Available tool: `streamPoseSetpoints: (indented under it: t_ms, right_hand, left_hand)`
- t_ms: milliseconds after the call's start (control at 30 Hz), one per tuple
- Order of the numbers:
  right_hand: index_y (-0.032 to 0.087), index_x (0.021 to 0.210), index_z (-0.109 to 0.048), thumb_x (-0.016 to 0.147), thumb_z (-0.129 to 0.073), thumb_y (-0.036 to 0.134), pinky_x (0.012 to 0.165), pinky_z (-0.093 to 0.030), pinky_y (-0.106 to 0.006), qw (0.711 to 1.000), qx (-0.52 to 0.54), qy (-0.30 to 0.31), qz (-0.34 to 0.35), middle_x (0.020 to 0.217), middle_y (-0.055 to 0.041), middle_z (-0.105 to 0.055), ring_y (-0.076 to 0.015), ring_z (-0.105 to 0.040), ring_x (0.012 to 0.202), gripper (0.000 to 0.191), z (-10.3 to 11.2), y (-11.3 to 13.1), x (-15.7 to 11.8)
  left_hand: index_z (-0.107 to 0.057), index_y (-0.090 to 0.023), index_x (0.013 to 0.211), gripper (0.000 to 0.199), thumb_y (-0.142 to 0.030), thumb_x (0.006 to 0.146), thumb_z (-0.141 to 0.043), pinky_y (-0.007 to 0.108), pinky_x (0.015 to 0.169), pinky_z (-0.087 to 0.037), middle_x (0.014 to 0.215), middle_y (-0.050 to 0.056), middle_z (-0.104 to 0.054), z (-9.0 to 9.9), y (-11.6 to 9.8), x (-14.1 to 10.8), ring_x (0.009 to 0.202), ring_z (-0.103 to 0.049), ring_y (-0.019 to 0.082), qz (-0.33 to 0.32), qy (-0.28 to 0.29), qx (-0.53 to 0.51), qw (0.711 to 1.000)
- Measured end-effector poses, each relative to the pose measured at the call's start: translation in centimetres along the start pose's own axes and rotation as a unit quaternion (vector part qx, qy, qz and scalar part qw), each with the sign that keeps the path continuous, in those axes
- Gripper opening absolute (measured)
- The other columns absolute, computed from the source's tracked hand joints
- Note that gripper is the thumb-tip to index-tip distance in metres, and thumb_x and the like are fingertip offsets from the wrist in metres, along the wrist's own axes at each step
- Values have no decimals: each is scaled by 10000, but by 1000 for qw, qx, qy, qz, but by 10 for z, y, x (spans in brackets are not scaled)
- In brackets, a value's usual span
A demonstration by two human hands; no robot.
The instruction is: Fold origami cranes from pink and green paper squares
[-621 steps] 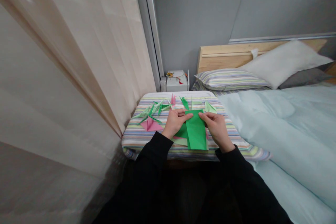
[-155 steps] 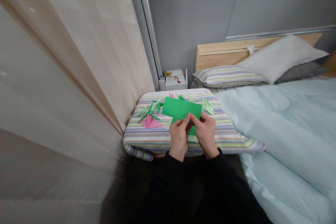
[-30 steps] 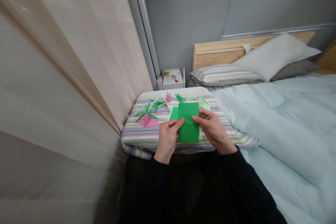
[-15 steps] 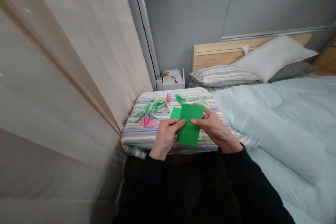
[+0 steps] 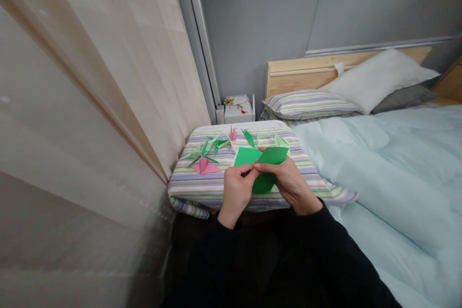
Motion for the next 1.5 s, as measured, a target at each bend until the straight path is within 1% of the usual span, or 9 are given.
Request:
streamPoseSetpoints:
  t_ms: [267, 600, 833, 900, 967, 1100, 1200, 1333, 1500]
  right_hand:
    - [196, 854, -758, 430, -940, 176, 811, -567, -372, 1000, 0, -16, -1, 776, -5, -772, -209, -711, 731, 461, 0, 3, -2]
    - [211, 1060, -742, 456, -937, 189, 733, -549, -316, 998, 42, -32, -37, 789, 4, -780, -177, -696, 700, 635, 12, 6, 2]
    - [212, 1020, -751, 492, -932, 240, 748, -545, -340, 998, 40, -48, -16, 785, 0, -774, -190, -694, 719, 559, 24, 11, 13]
    - [221, 994, -751, 521, -932, 269, 765, -533, -327, 996, 44, -69, 17, 822, -4, -779, -185, -695, 764, 509, 29, 13, 19]
    - [233, 979, -742, 542, -939, 269, 802, -520, -308, 991, 49, -91, 84, 823, 7, -776, -174, -695, 813, 480, 33, 15, 22]
    - [245, 997, -755, 676, -882, 419, 783, -503, -314, 994, 6, -24, 104, 896, -7, -773, -181, -679, 849, 387, 27, 3, 20]
    - [224, 827, -768, 653, -890, 404, 756, -490, -317, 991, -32, 1, 127, 799, 1, -747, -170, -642, 749, 278, 18, -7, 15]
    - [216, 702, -761, 663, -870, 397, 706, -464, -314, 985, -60, -25, 159, 722, 2, -717, -159, -591, 678, 215, 15, -7, 13]
    - [205, 680, -771, 664, -848, 428, 643, -429, -307, 983, -99, -41, 149, 675, -7, -706, -154, -555, 630, 236, 21, -1, 12]
  left_hand:
    - [-747, -165, 586, 281, -354, 792, -732, 256, 550, -273, 513, -19, -485, 0, -3, 1, 555, -366, 117, -5, 33, 7, 999]
    - [-635, -151, 518, 393, -394, 815, -722, 268, 540, -236, 519, -20, -405, 2, 6, -10, 558, -330, 108, 14, 85, 53, 995]
    - [-621, -154, 516, 391, -391, 806, -736, 271, 549, -240, 523, -21, -411, 4, 14, -14, 570, -341, 110, 22, 92, 56, 994]
    - [-619, -153, 504, 395, -389, 792, -752, 270, 549, -233, 514, -26, -394, 7, 18, -13, 566, -328, 105, 29, 82, 45, 995]
    - [-591, -152, 476, 429, -404, 768, -779, 265, 545, -228, 497, -36, -356, 11, 23, -10, 554, -300, 94, 40, 44, 17, 998]
    - [-655, -148, 539, 399, -464, 693, -845, 241, 530, -287, 503, -47, -419, 13, 33, -4, 528, -330, 80, 87, -37, -98, 991]
    - [-698, -139, 599, 395, -489, 643, -875, 238, 537, -361, 535, -28, -510, 8, 36, -3, 532, -416, 91, 113, -47, -162, 979]
    - [-673, -137, 579, 405, -483, 631, -879, 243, 557, -417, 551, -20, -536, 6, 36, -7, 542, -460, 97, 141, -13, -172, 975]
    - [-587, -145, 486, 443, -451, 625, -876, 248, 566, -436, 499, -30, -500, 10, 31, -10, 527, -466, 99, 164, 76, -98, 979]
Point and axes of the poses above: each hand's wrist, its own x-axis towards the middle knuckle, its own z-axis out of the back of the hand, y = z × x, the point moved 2 cm from there along x, towards the middle knuckle
